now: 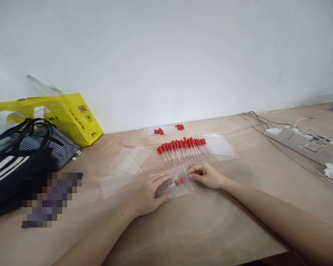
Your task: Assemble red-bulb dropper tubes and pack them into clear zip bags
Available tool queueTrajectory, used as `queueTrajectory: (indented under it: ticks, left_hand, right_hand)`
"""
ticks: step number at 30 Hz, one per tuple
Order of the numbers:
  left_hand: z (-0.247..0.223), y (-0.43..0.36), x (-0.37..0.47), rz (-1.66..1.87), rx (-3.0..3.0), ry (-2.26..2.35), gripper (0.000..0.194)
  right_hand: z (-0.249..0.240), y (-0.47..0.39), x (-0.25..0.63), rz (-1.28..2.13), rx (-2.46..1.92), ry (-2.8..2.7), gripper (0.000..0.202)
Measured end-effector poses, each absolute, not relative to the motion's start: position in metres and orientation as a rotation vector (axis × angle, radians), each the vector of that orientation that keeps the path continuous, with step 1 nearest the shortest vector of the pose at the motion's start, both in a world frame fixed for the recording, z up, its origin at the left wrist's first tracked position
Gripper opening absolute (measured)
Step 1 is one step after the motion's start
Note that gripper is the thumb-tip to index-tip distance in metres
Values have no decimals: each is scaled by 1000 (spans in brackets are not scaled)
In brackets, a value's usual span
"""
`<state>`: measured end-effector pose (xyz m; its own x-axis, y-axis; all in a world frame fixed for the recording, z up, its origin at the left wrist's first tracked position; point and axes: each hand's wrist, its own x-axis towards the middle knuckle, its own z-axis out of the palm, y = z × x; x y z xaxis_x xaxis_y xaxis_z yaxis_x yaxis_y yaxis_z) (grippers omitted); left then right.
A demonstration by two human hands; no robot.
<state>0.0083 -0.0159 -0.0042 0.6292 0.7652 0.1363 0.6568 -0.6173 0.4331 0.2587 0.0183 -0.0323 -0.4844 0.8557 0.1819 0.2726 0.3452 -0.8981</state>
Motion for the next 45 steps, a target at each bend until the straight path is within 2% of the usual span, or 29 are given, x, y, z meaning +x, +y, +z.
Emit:
queueTrajectory:
  ticks: [4, 10, 15, 22, 34, 41, 45]
  left_hand:
    - [1, -18, -8, 366, 2568, 1134, 46]
    - [-2, -18, -16, 271, 2542, 1179, 47]
    - [-2, -16, -15, 245, 2569, 1155, 47]
    - [5, -16, -18, 169, 2572, 1101, 54]
    - [2, -15, -16, 169, 2590, 1137, 53]
    - [5, -16, -15, 161, 2579, 1144, 53]
    - [5, -16, -15, 172, 2588, 1127, 53]
  right_hand:
    - [-32, 33, 272, 893, -1216, -1838, 20]
    - [-7, 76, 266, 201, -1544, -1832, 18]
    - [2, 126, 248, 12, -1805, -1844, 31]
    - [-6, 152, 234, 152, -1943, -1787, 29]
    - [-3, 143, 251, 109, -1845, -1894, 34]
    - [-3, 142, 242, 381, -1690, -1685, 21]
    - [6, 128, 255, 645, -1411, -1464, 27]
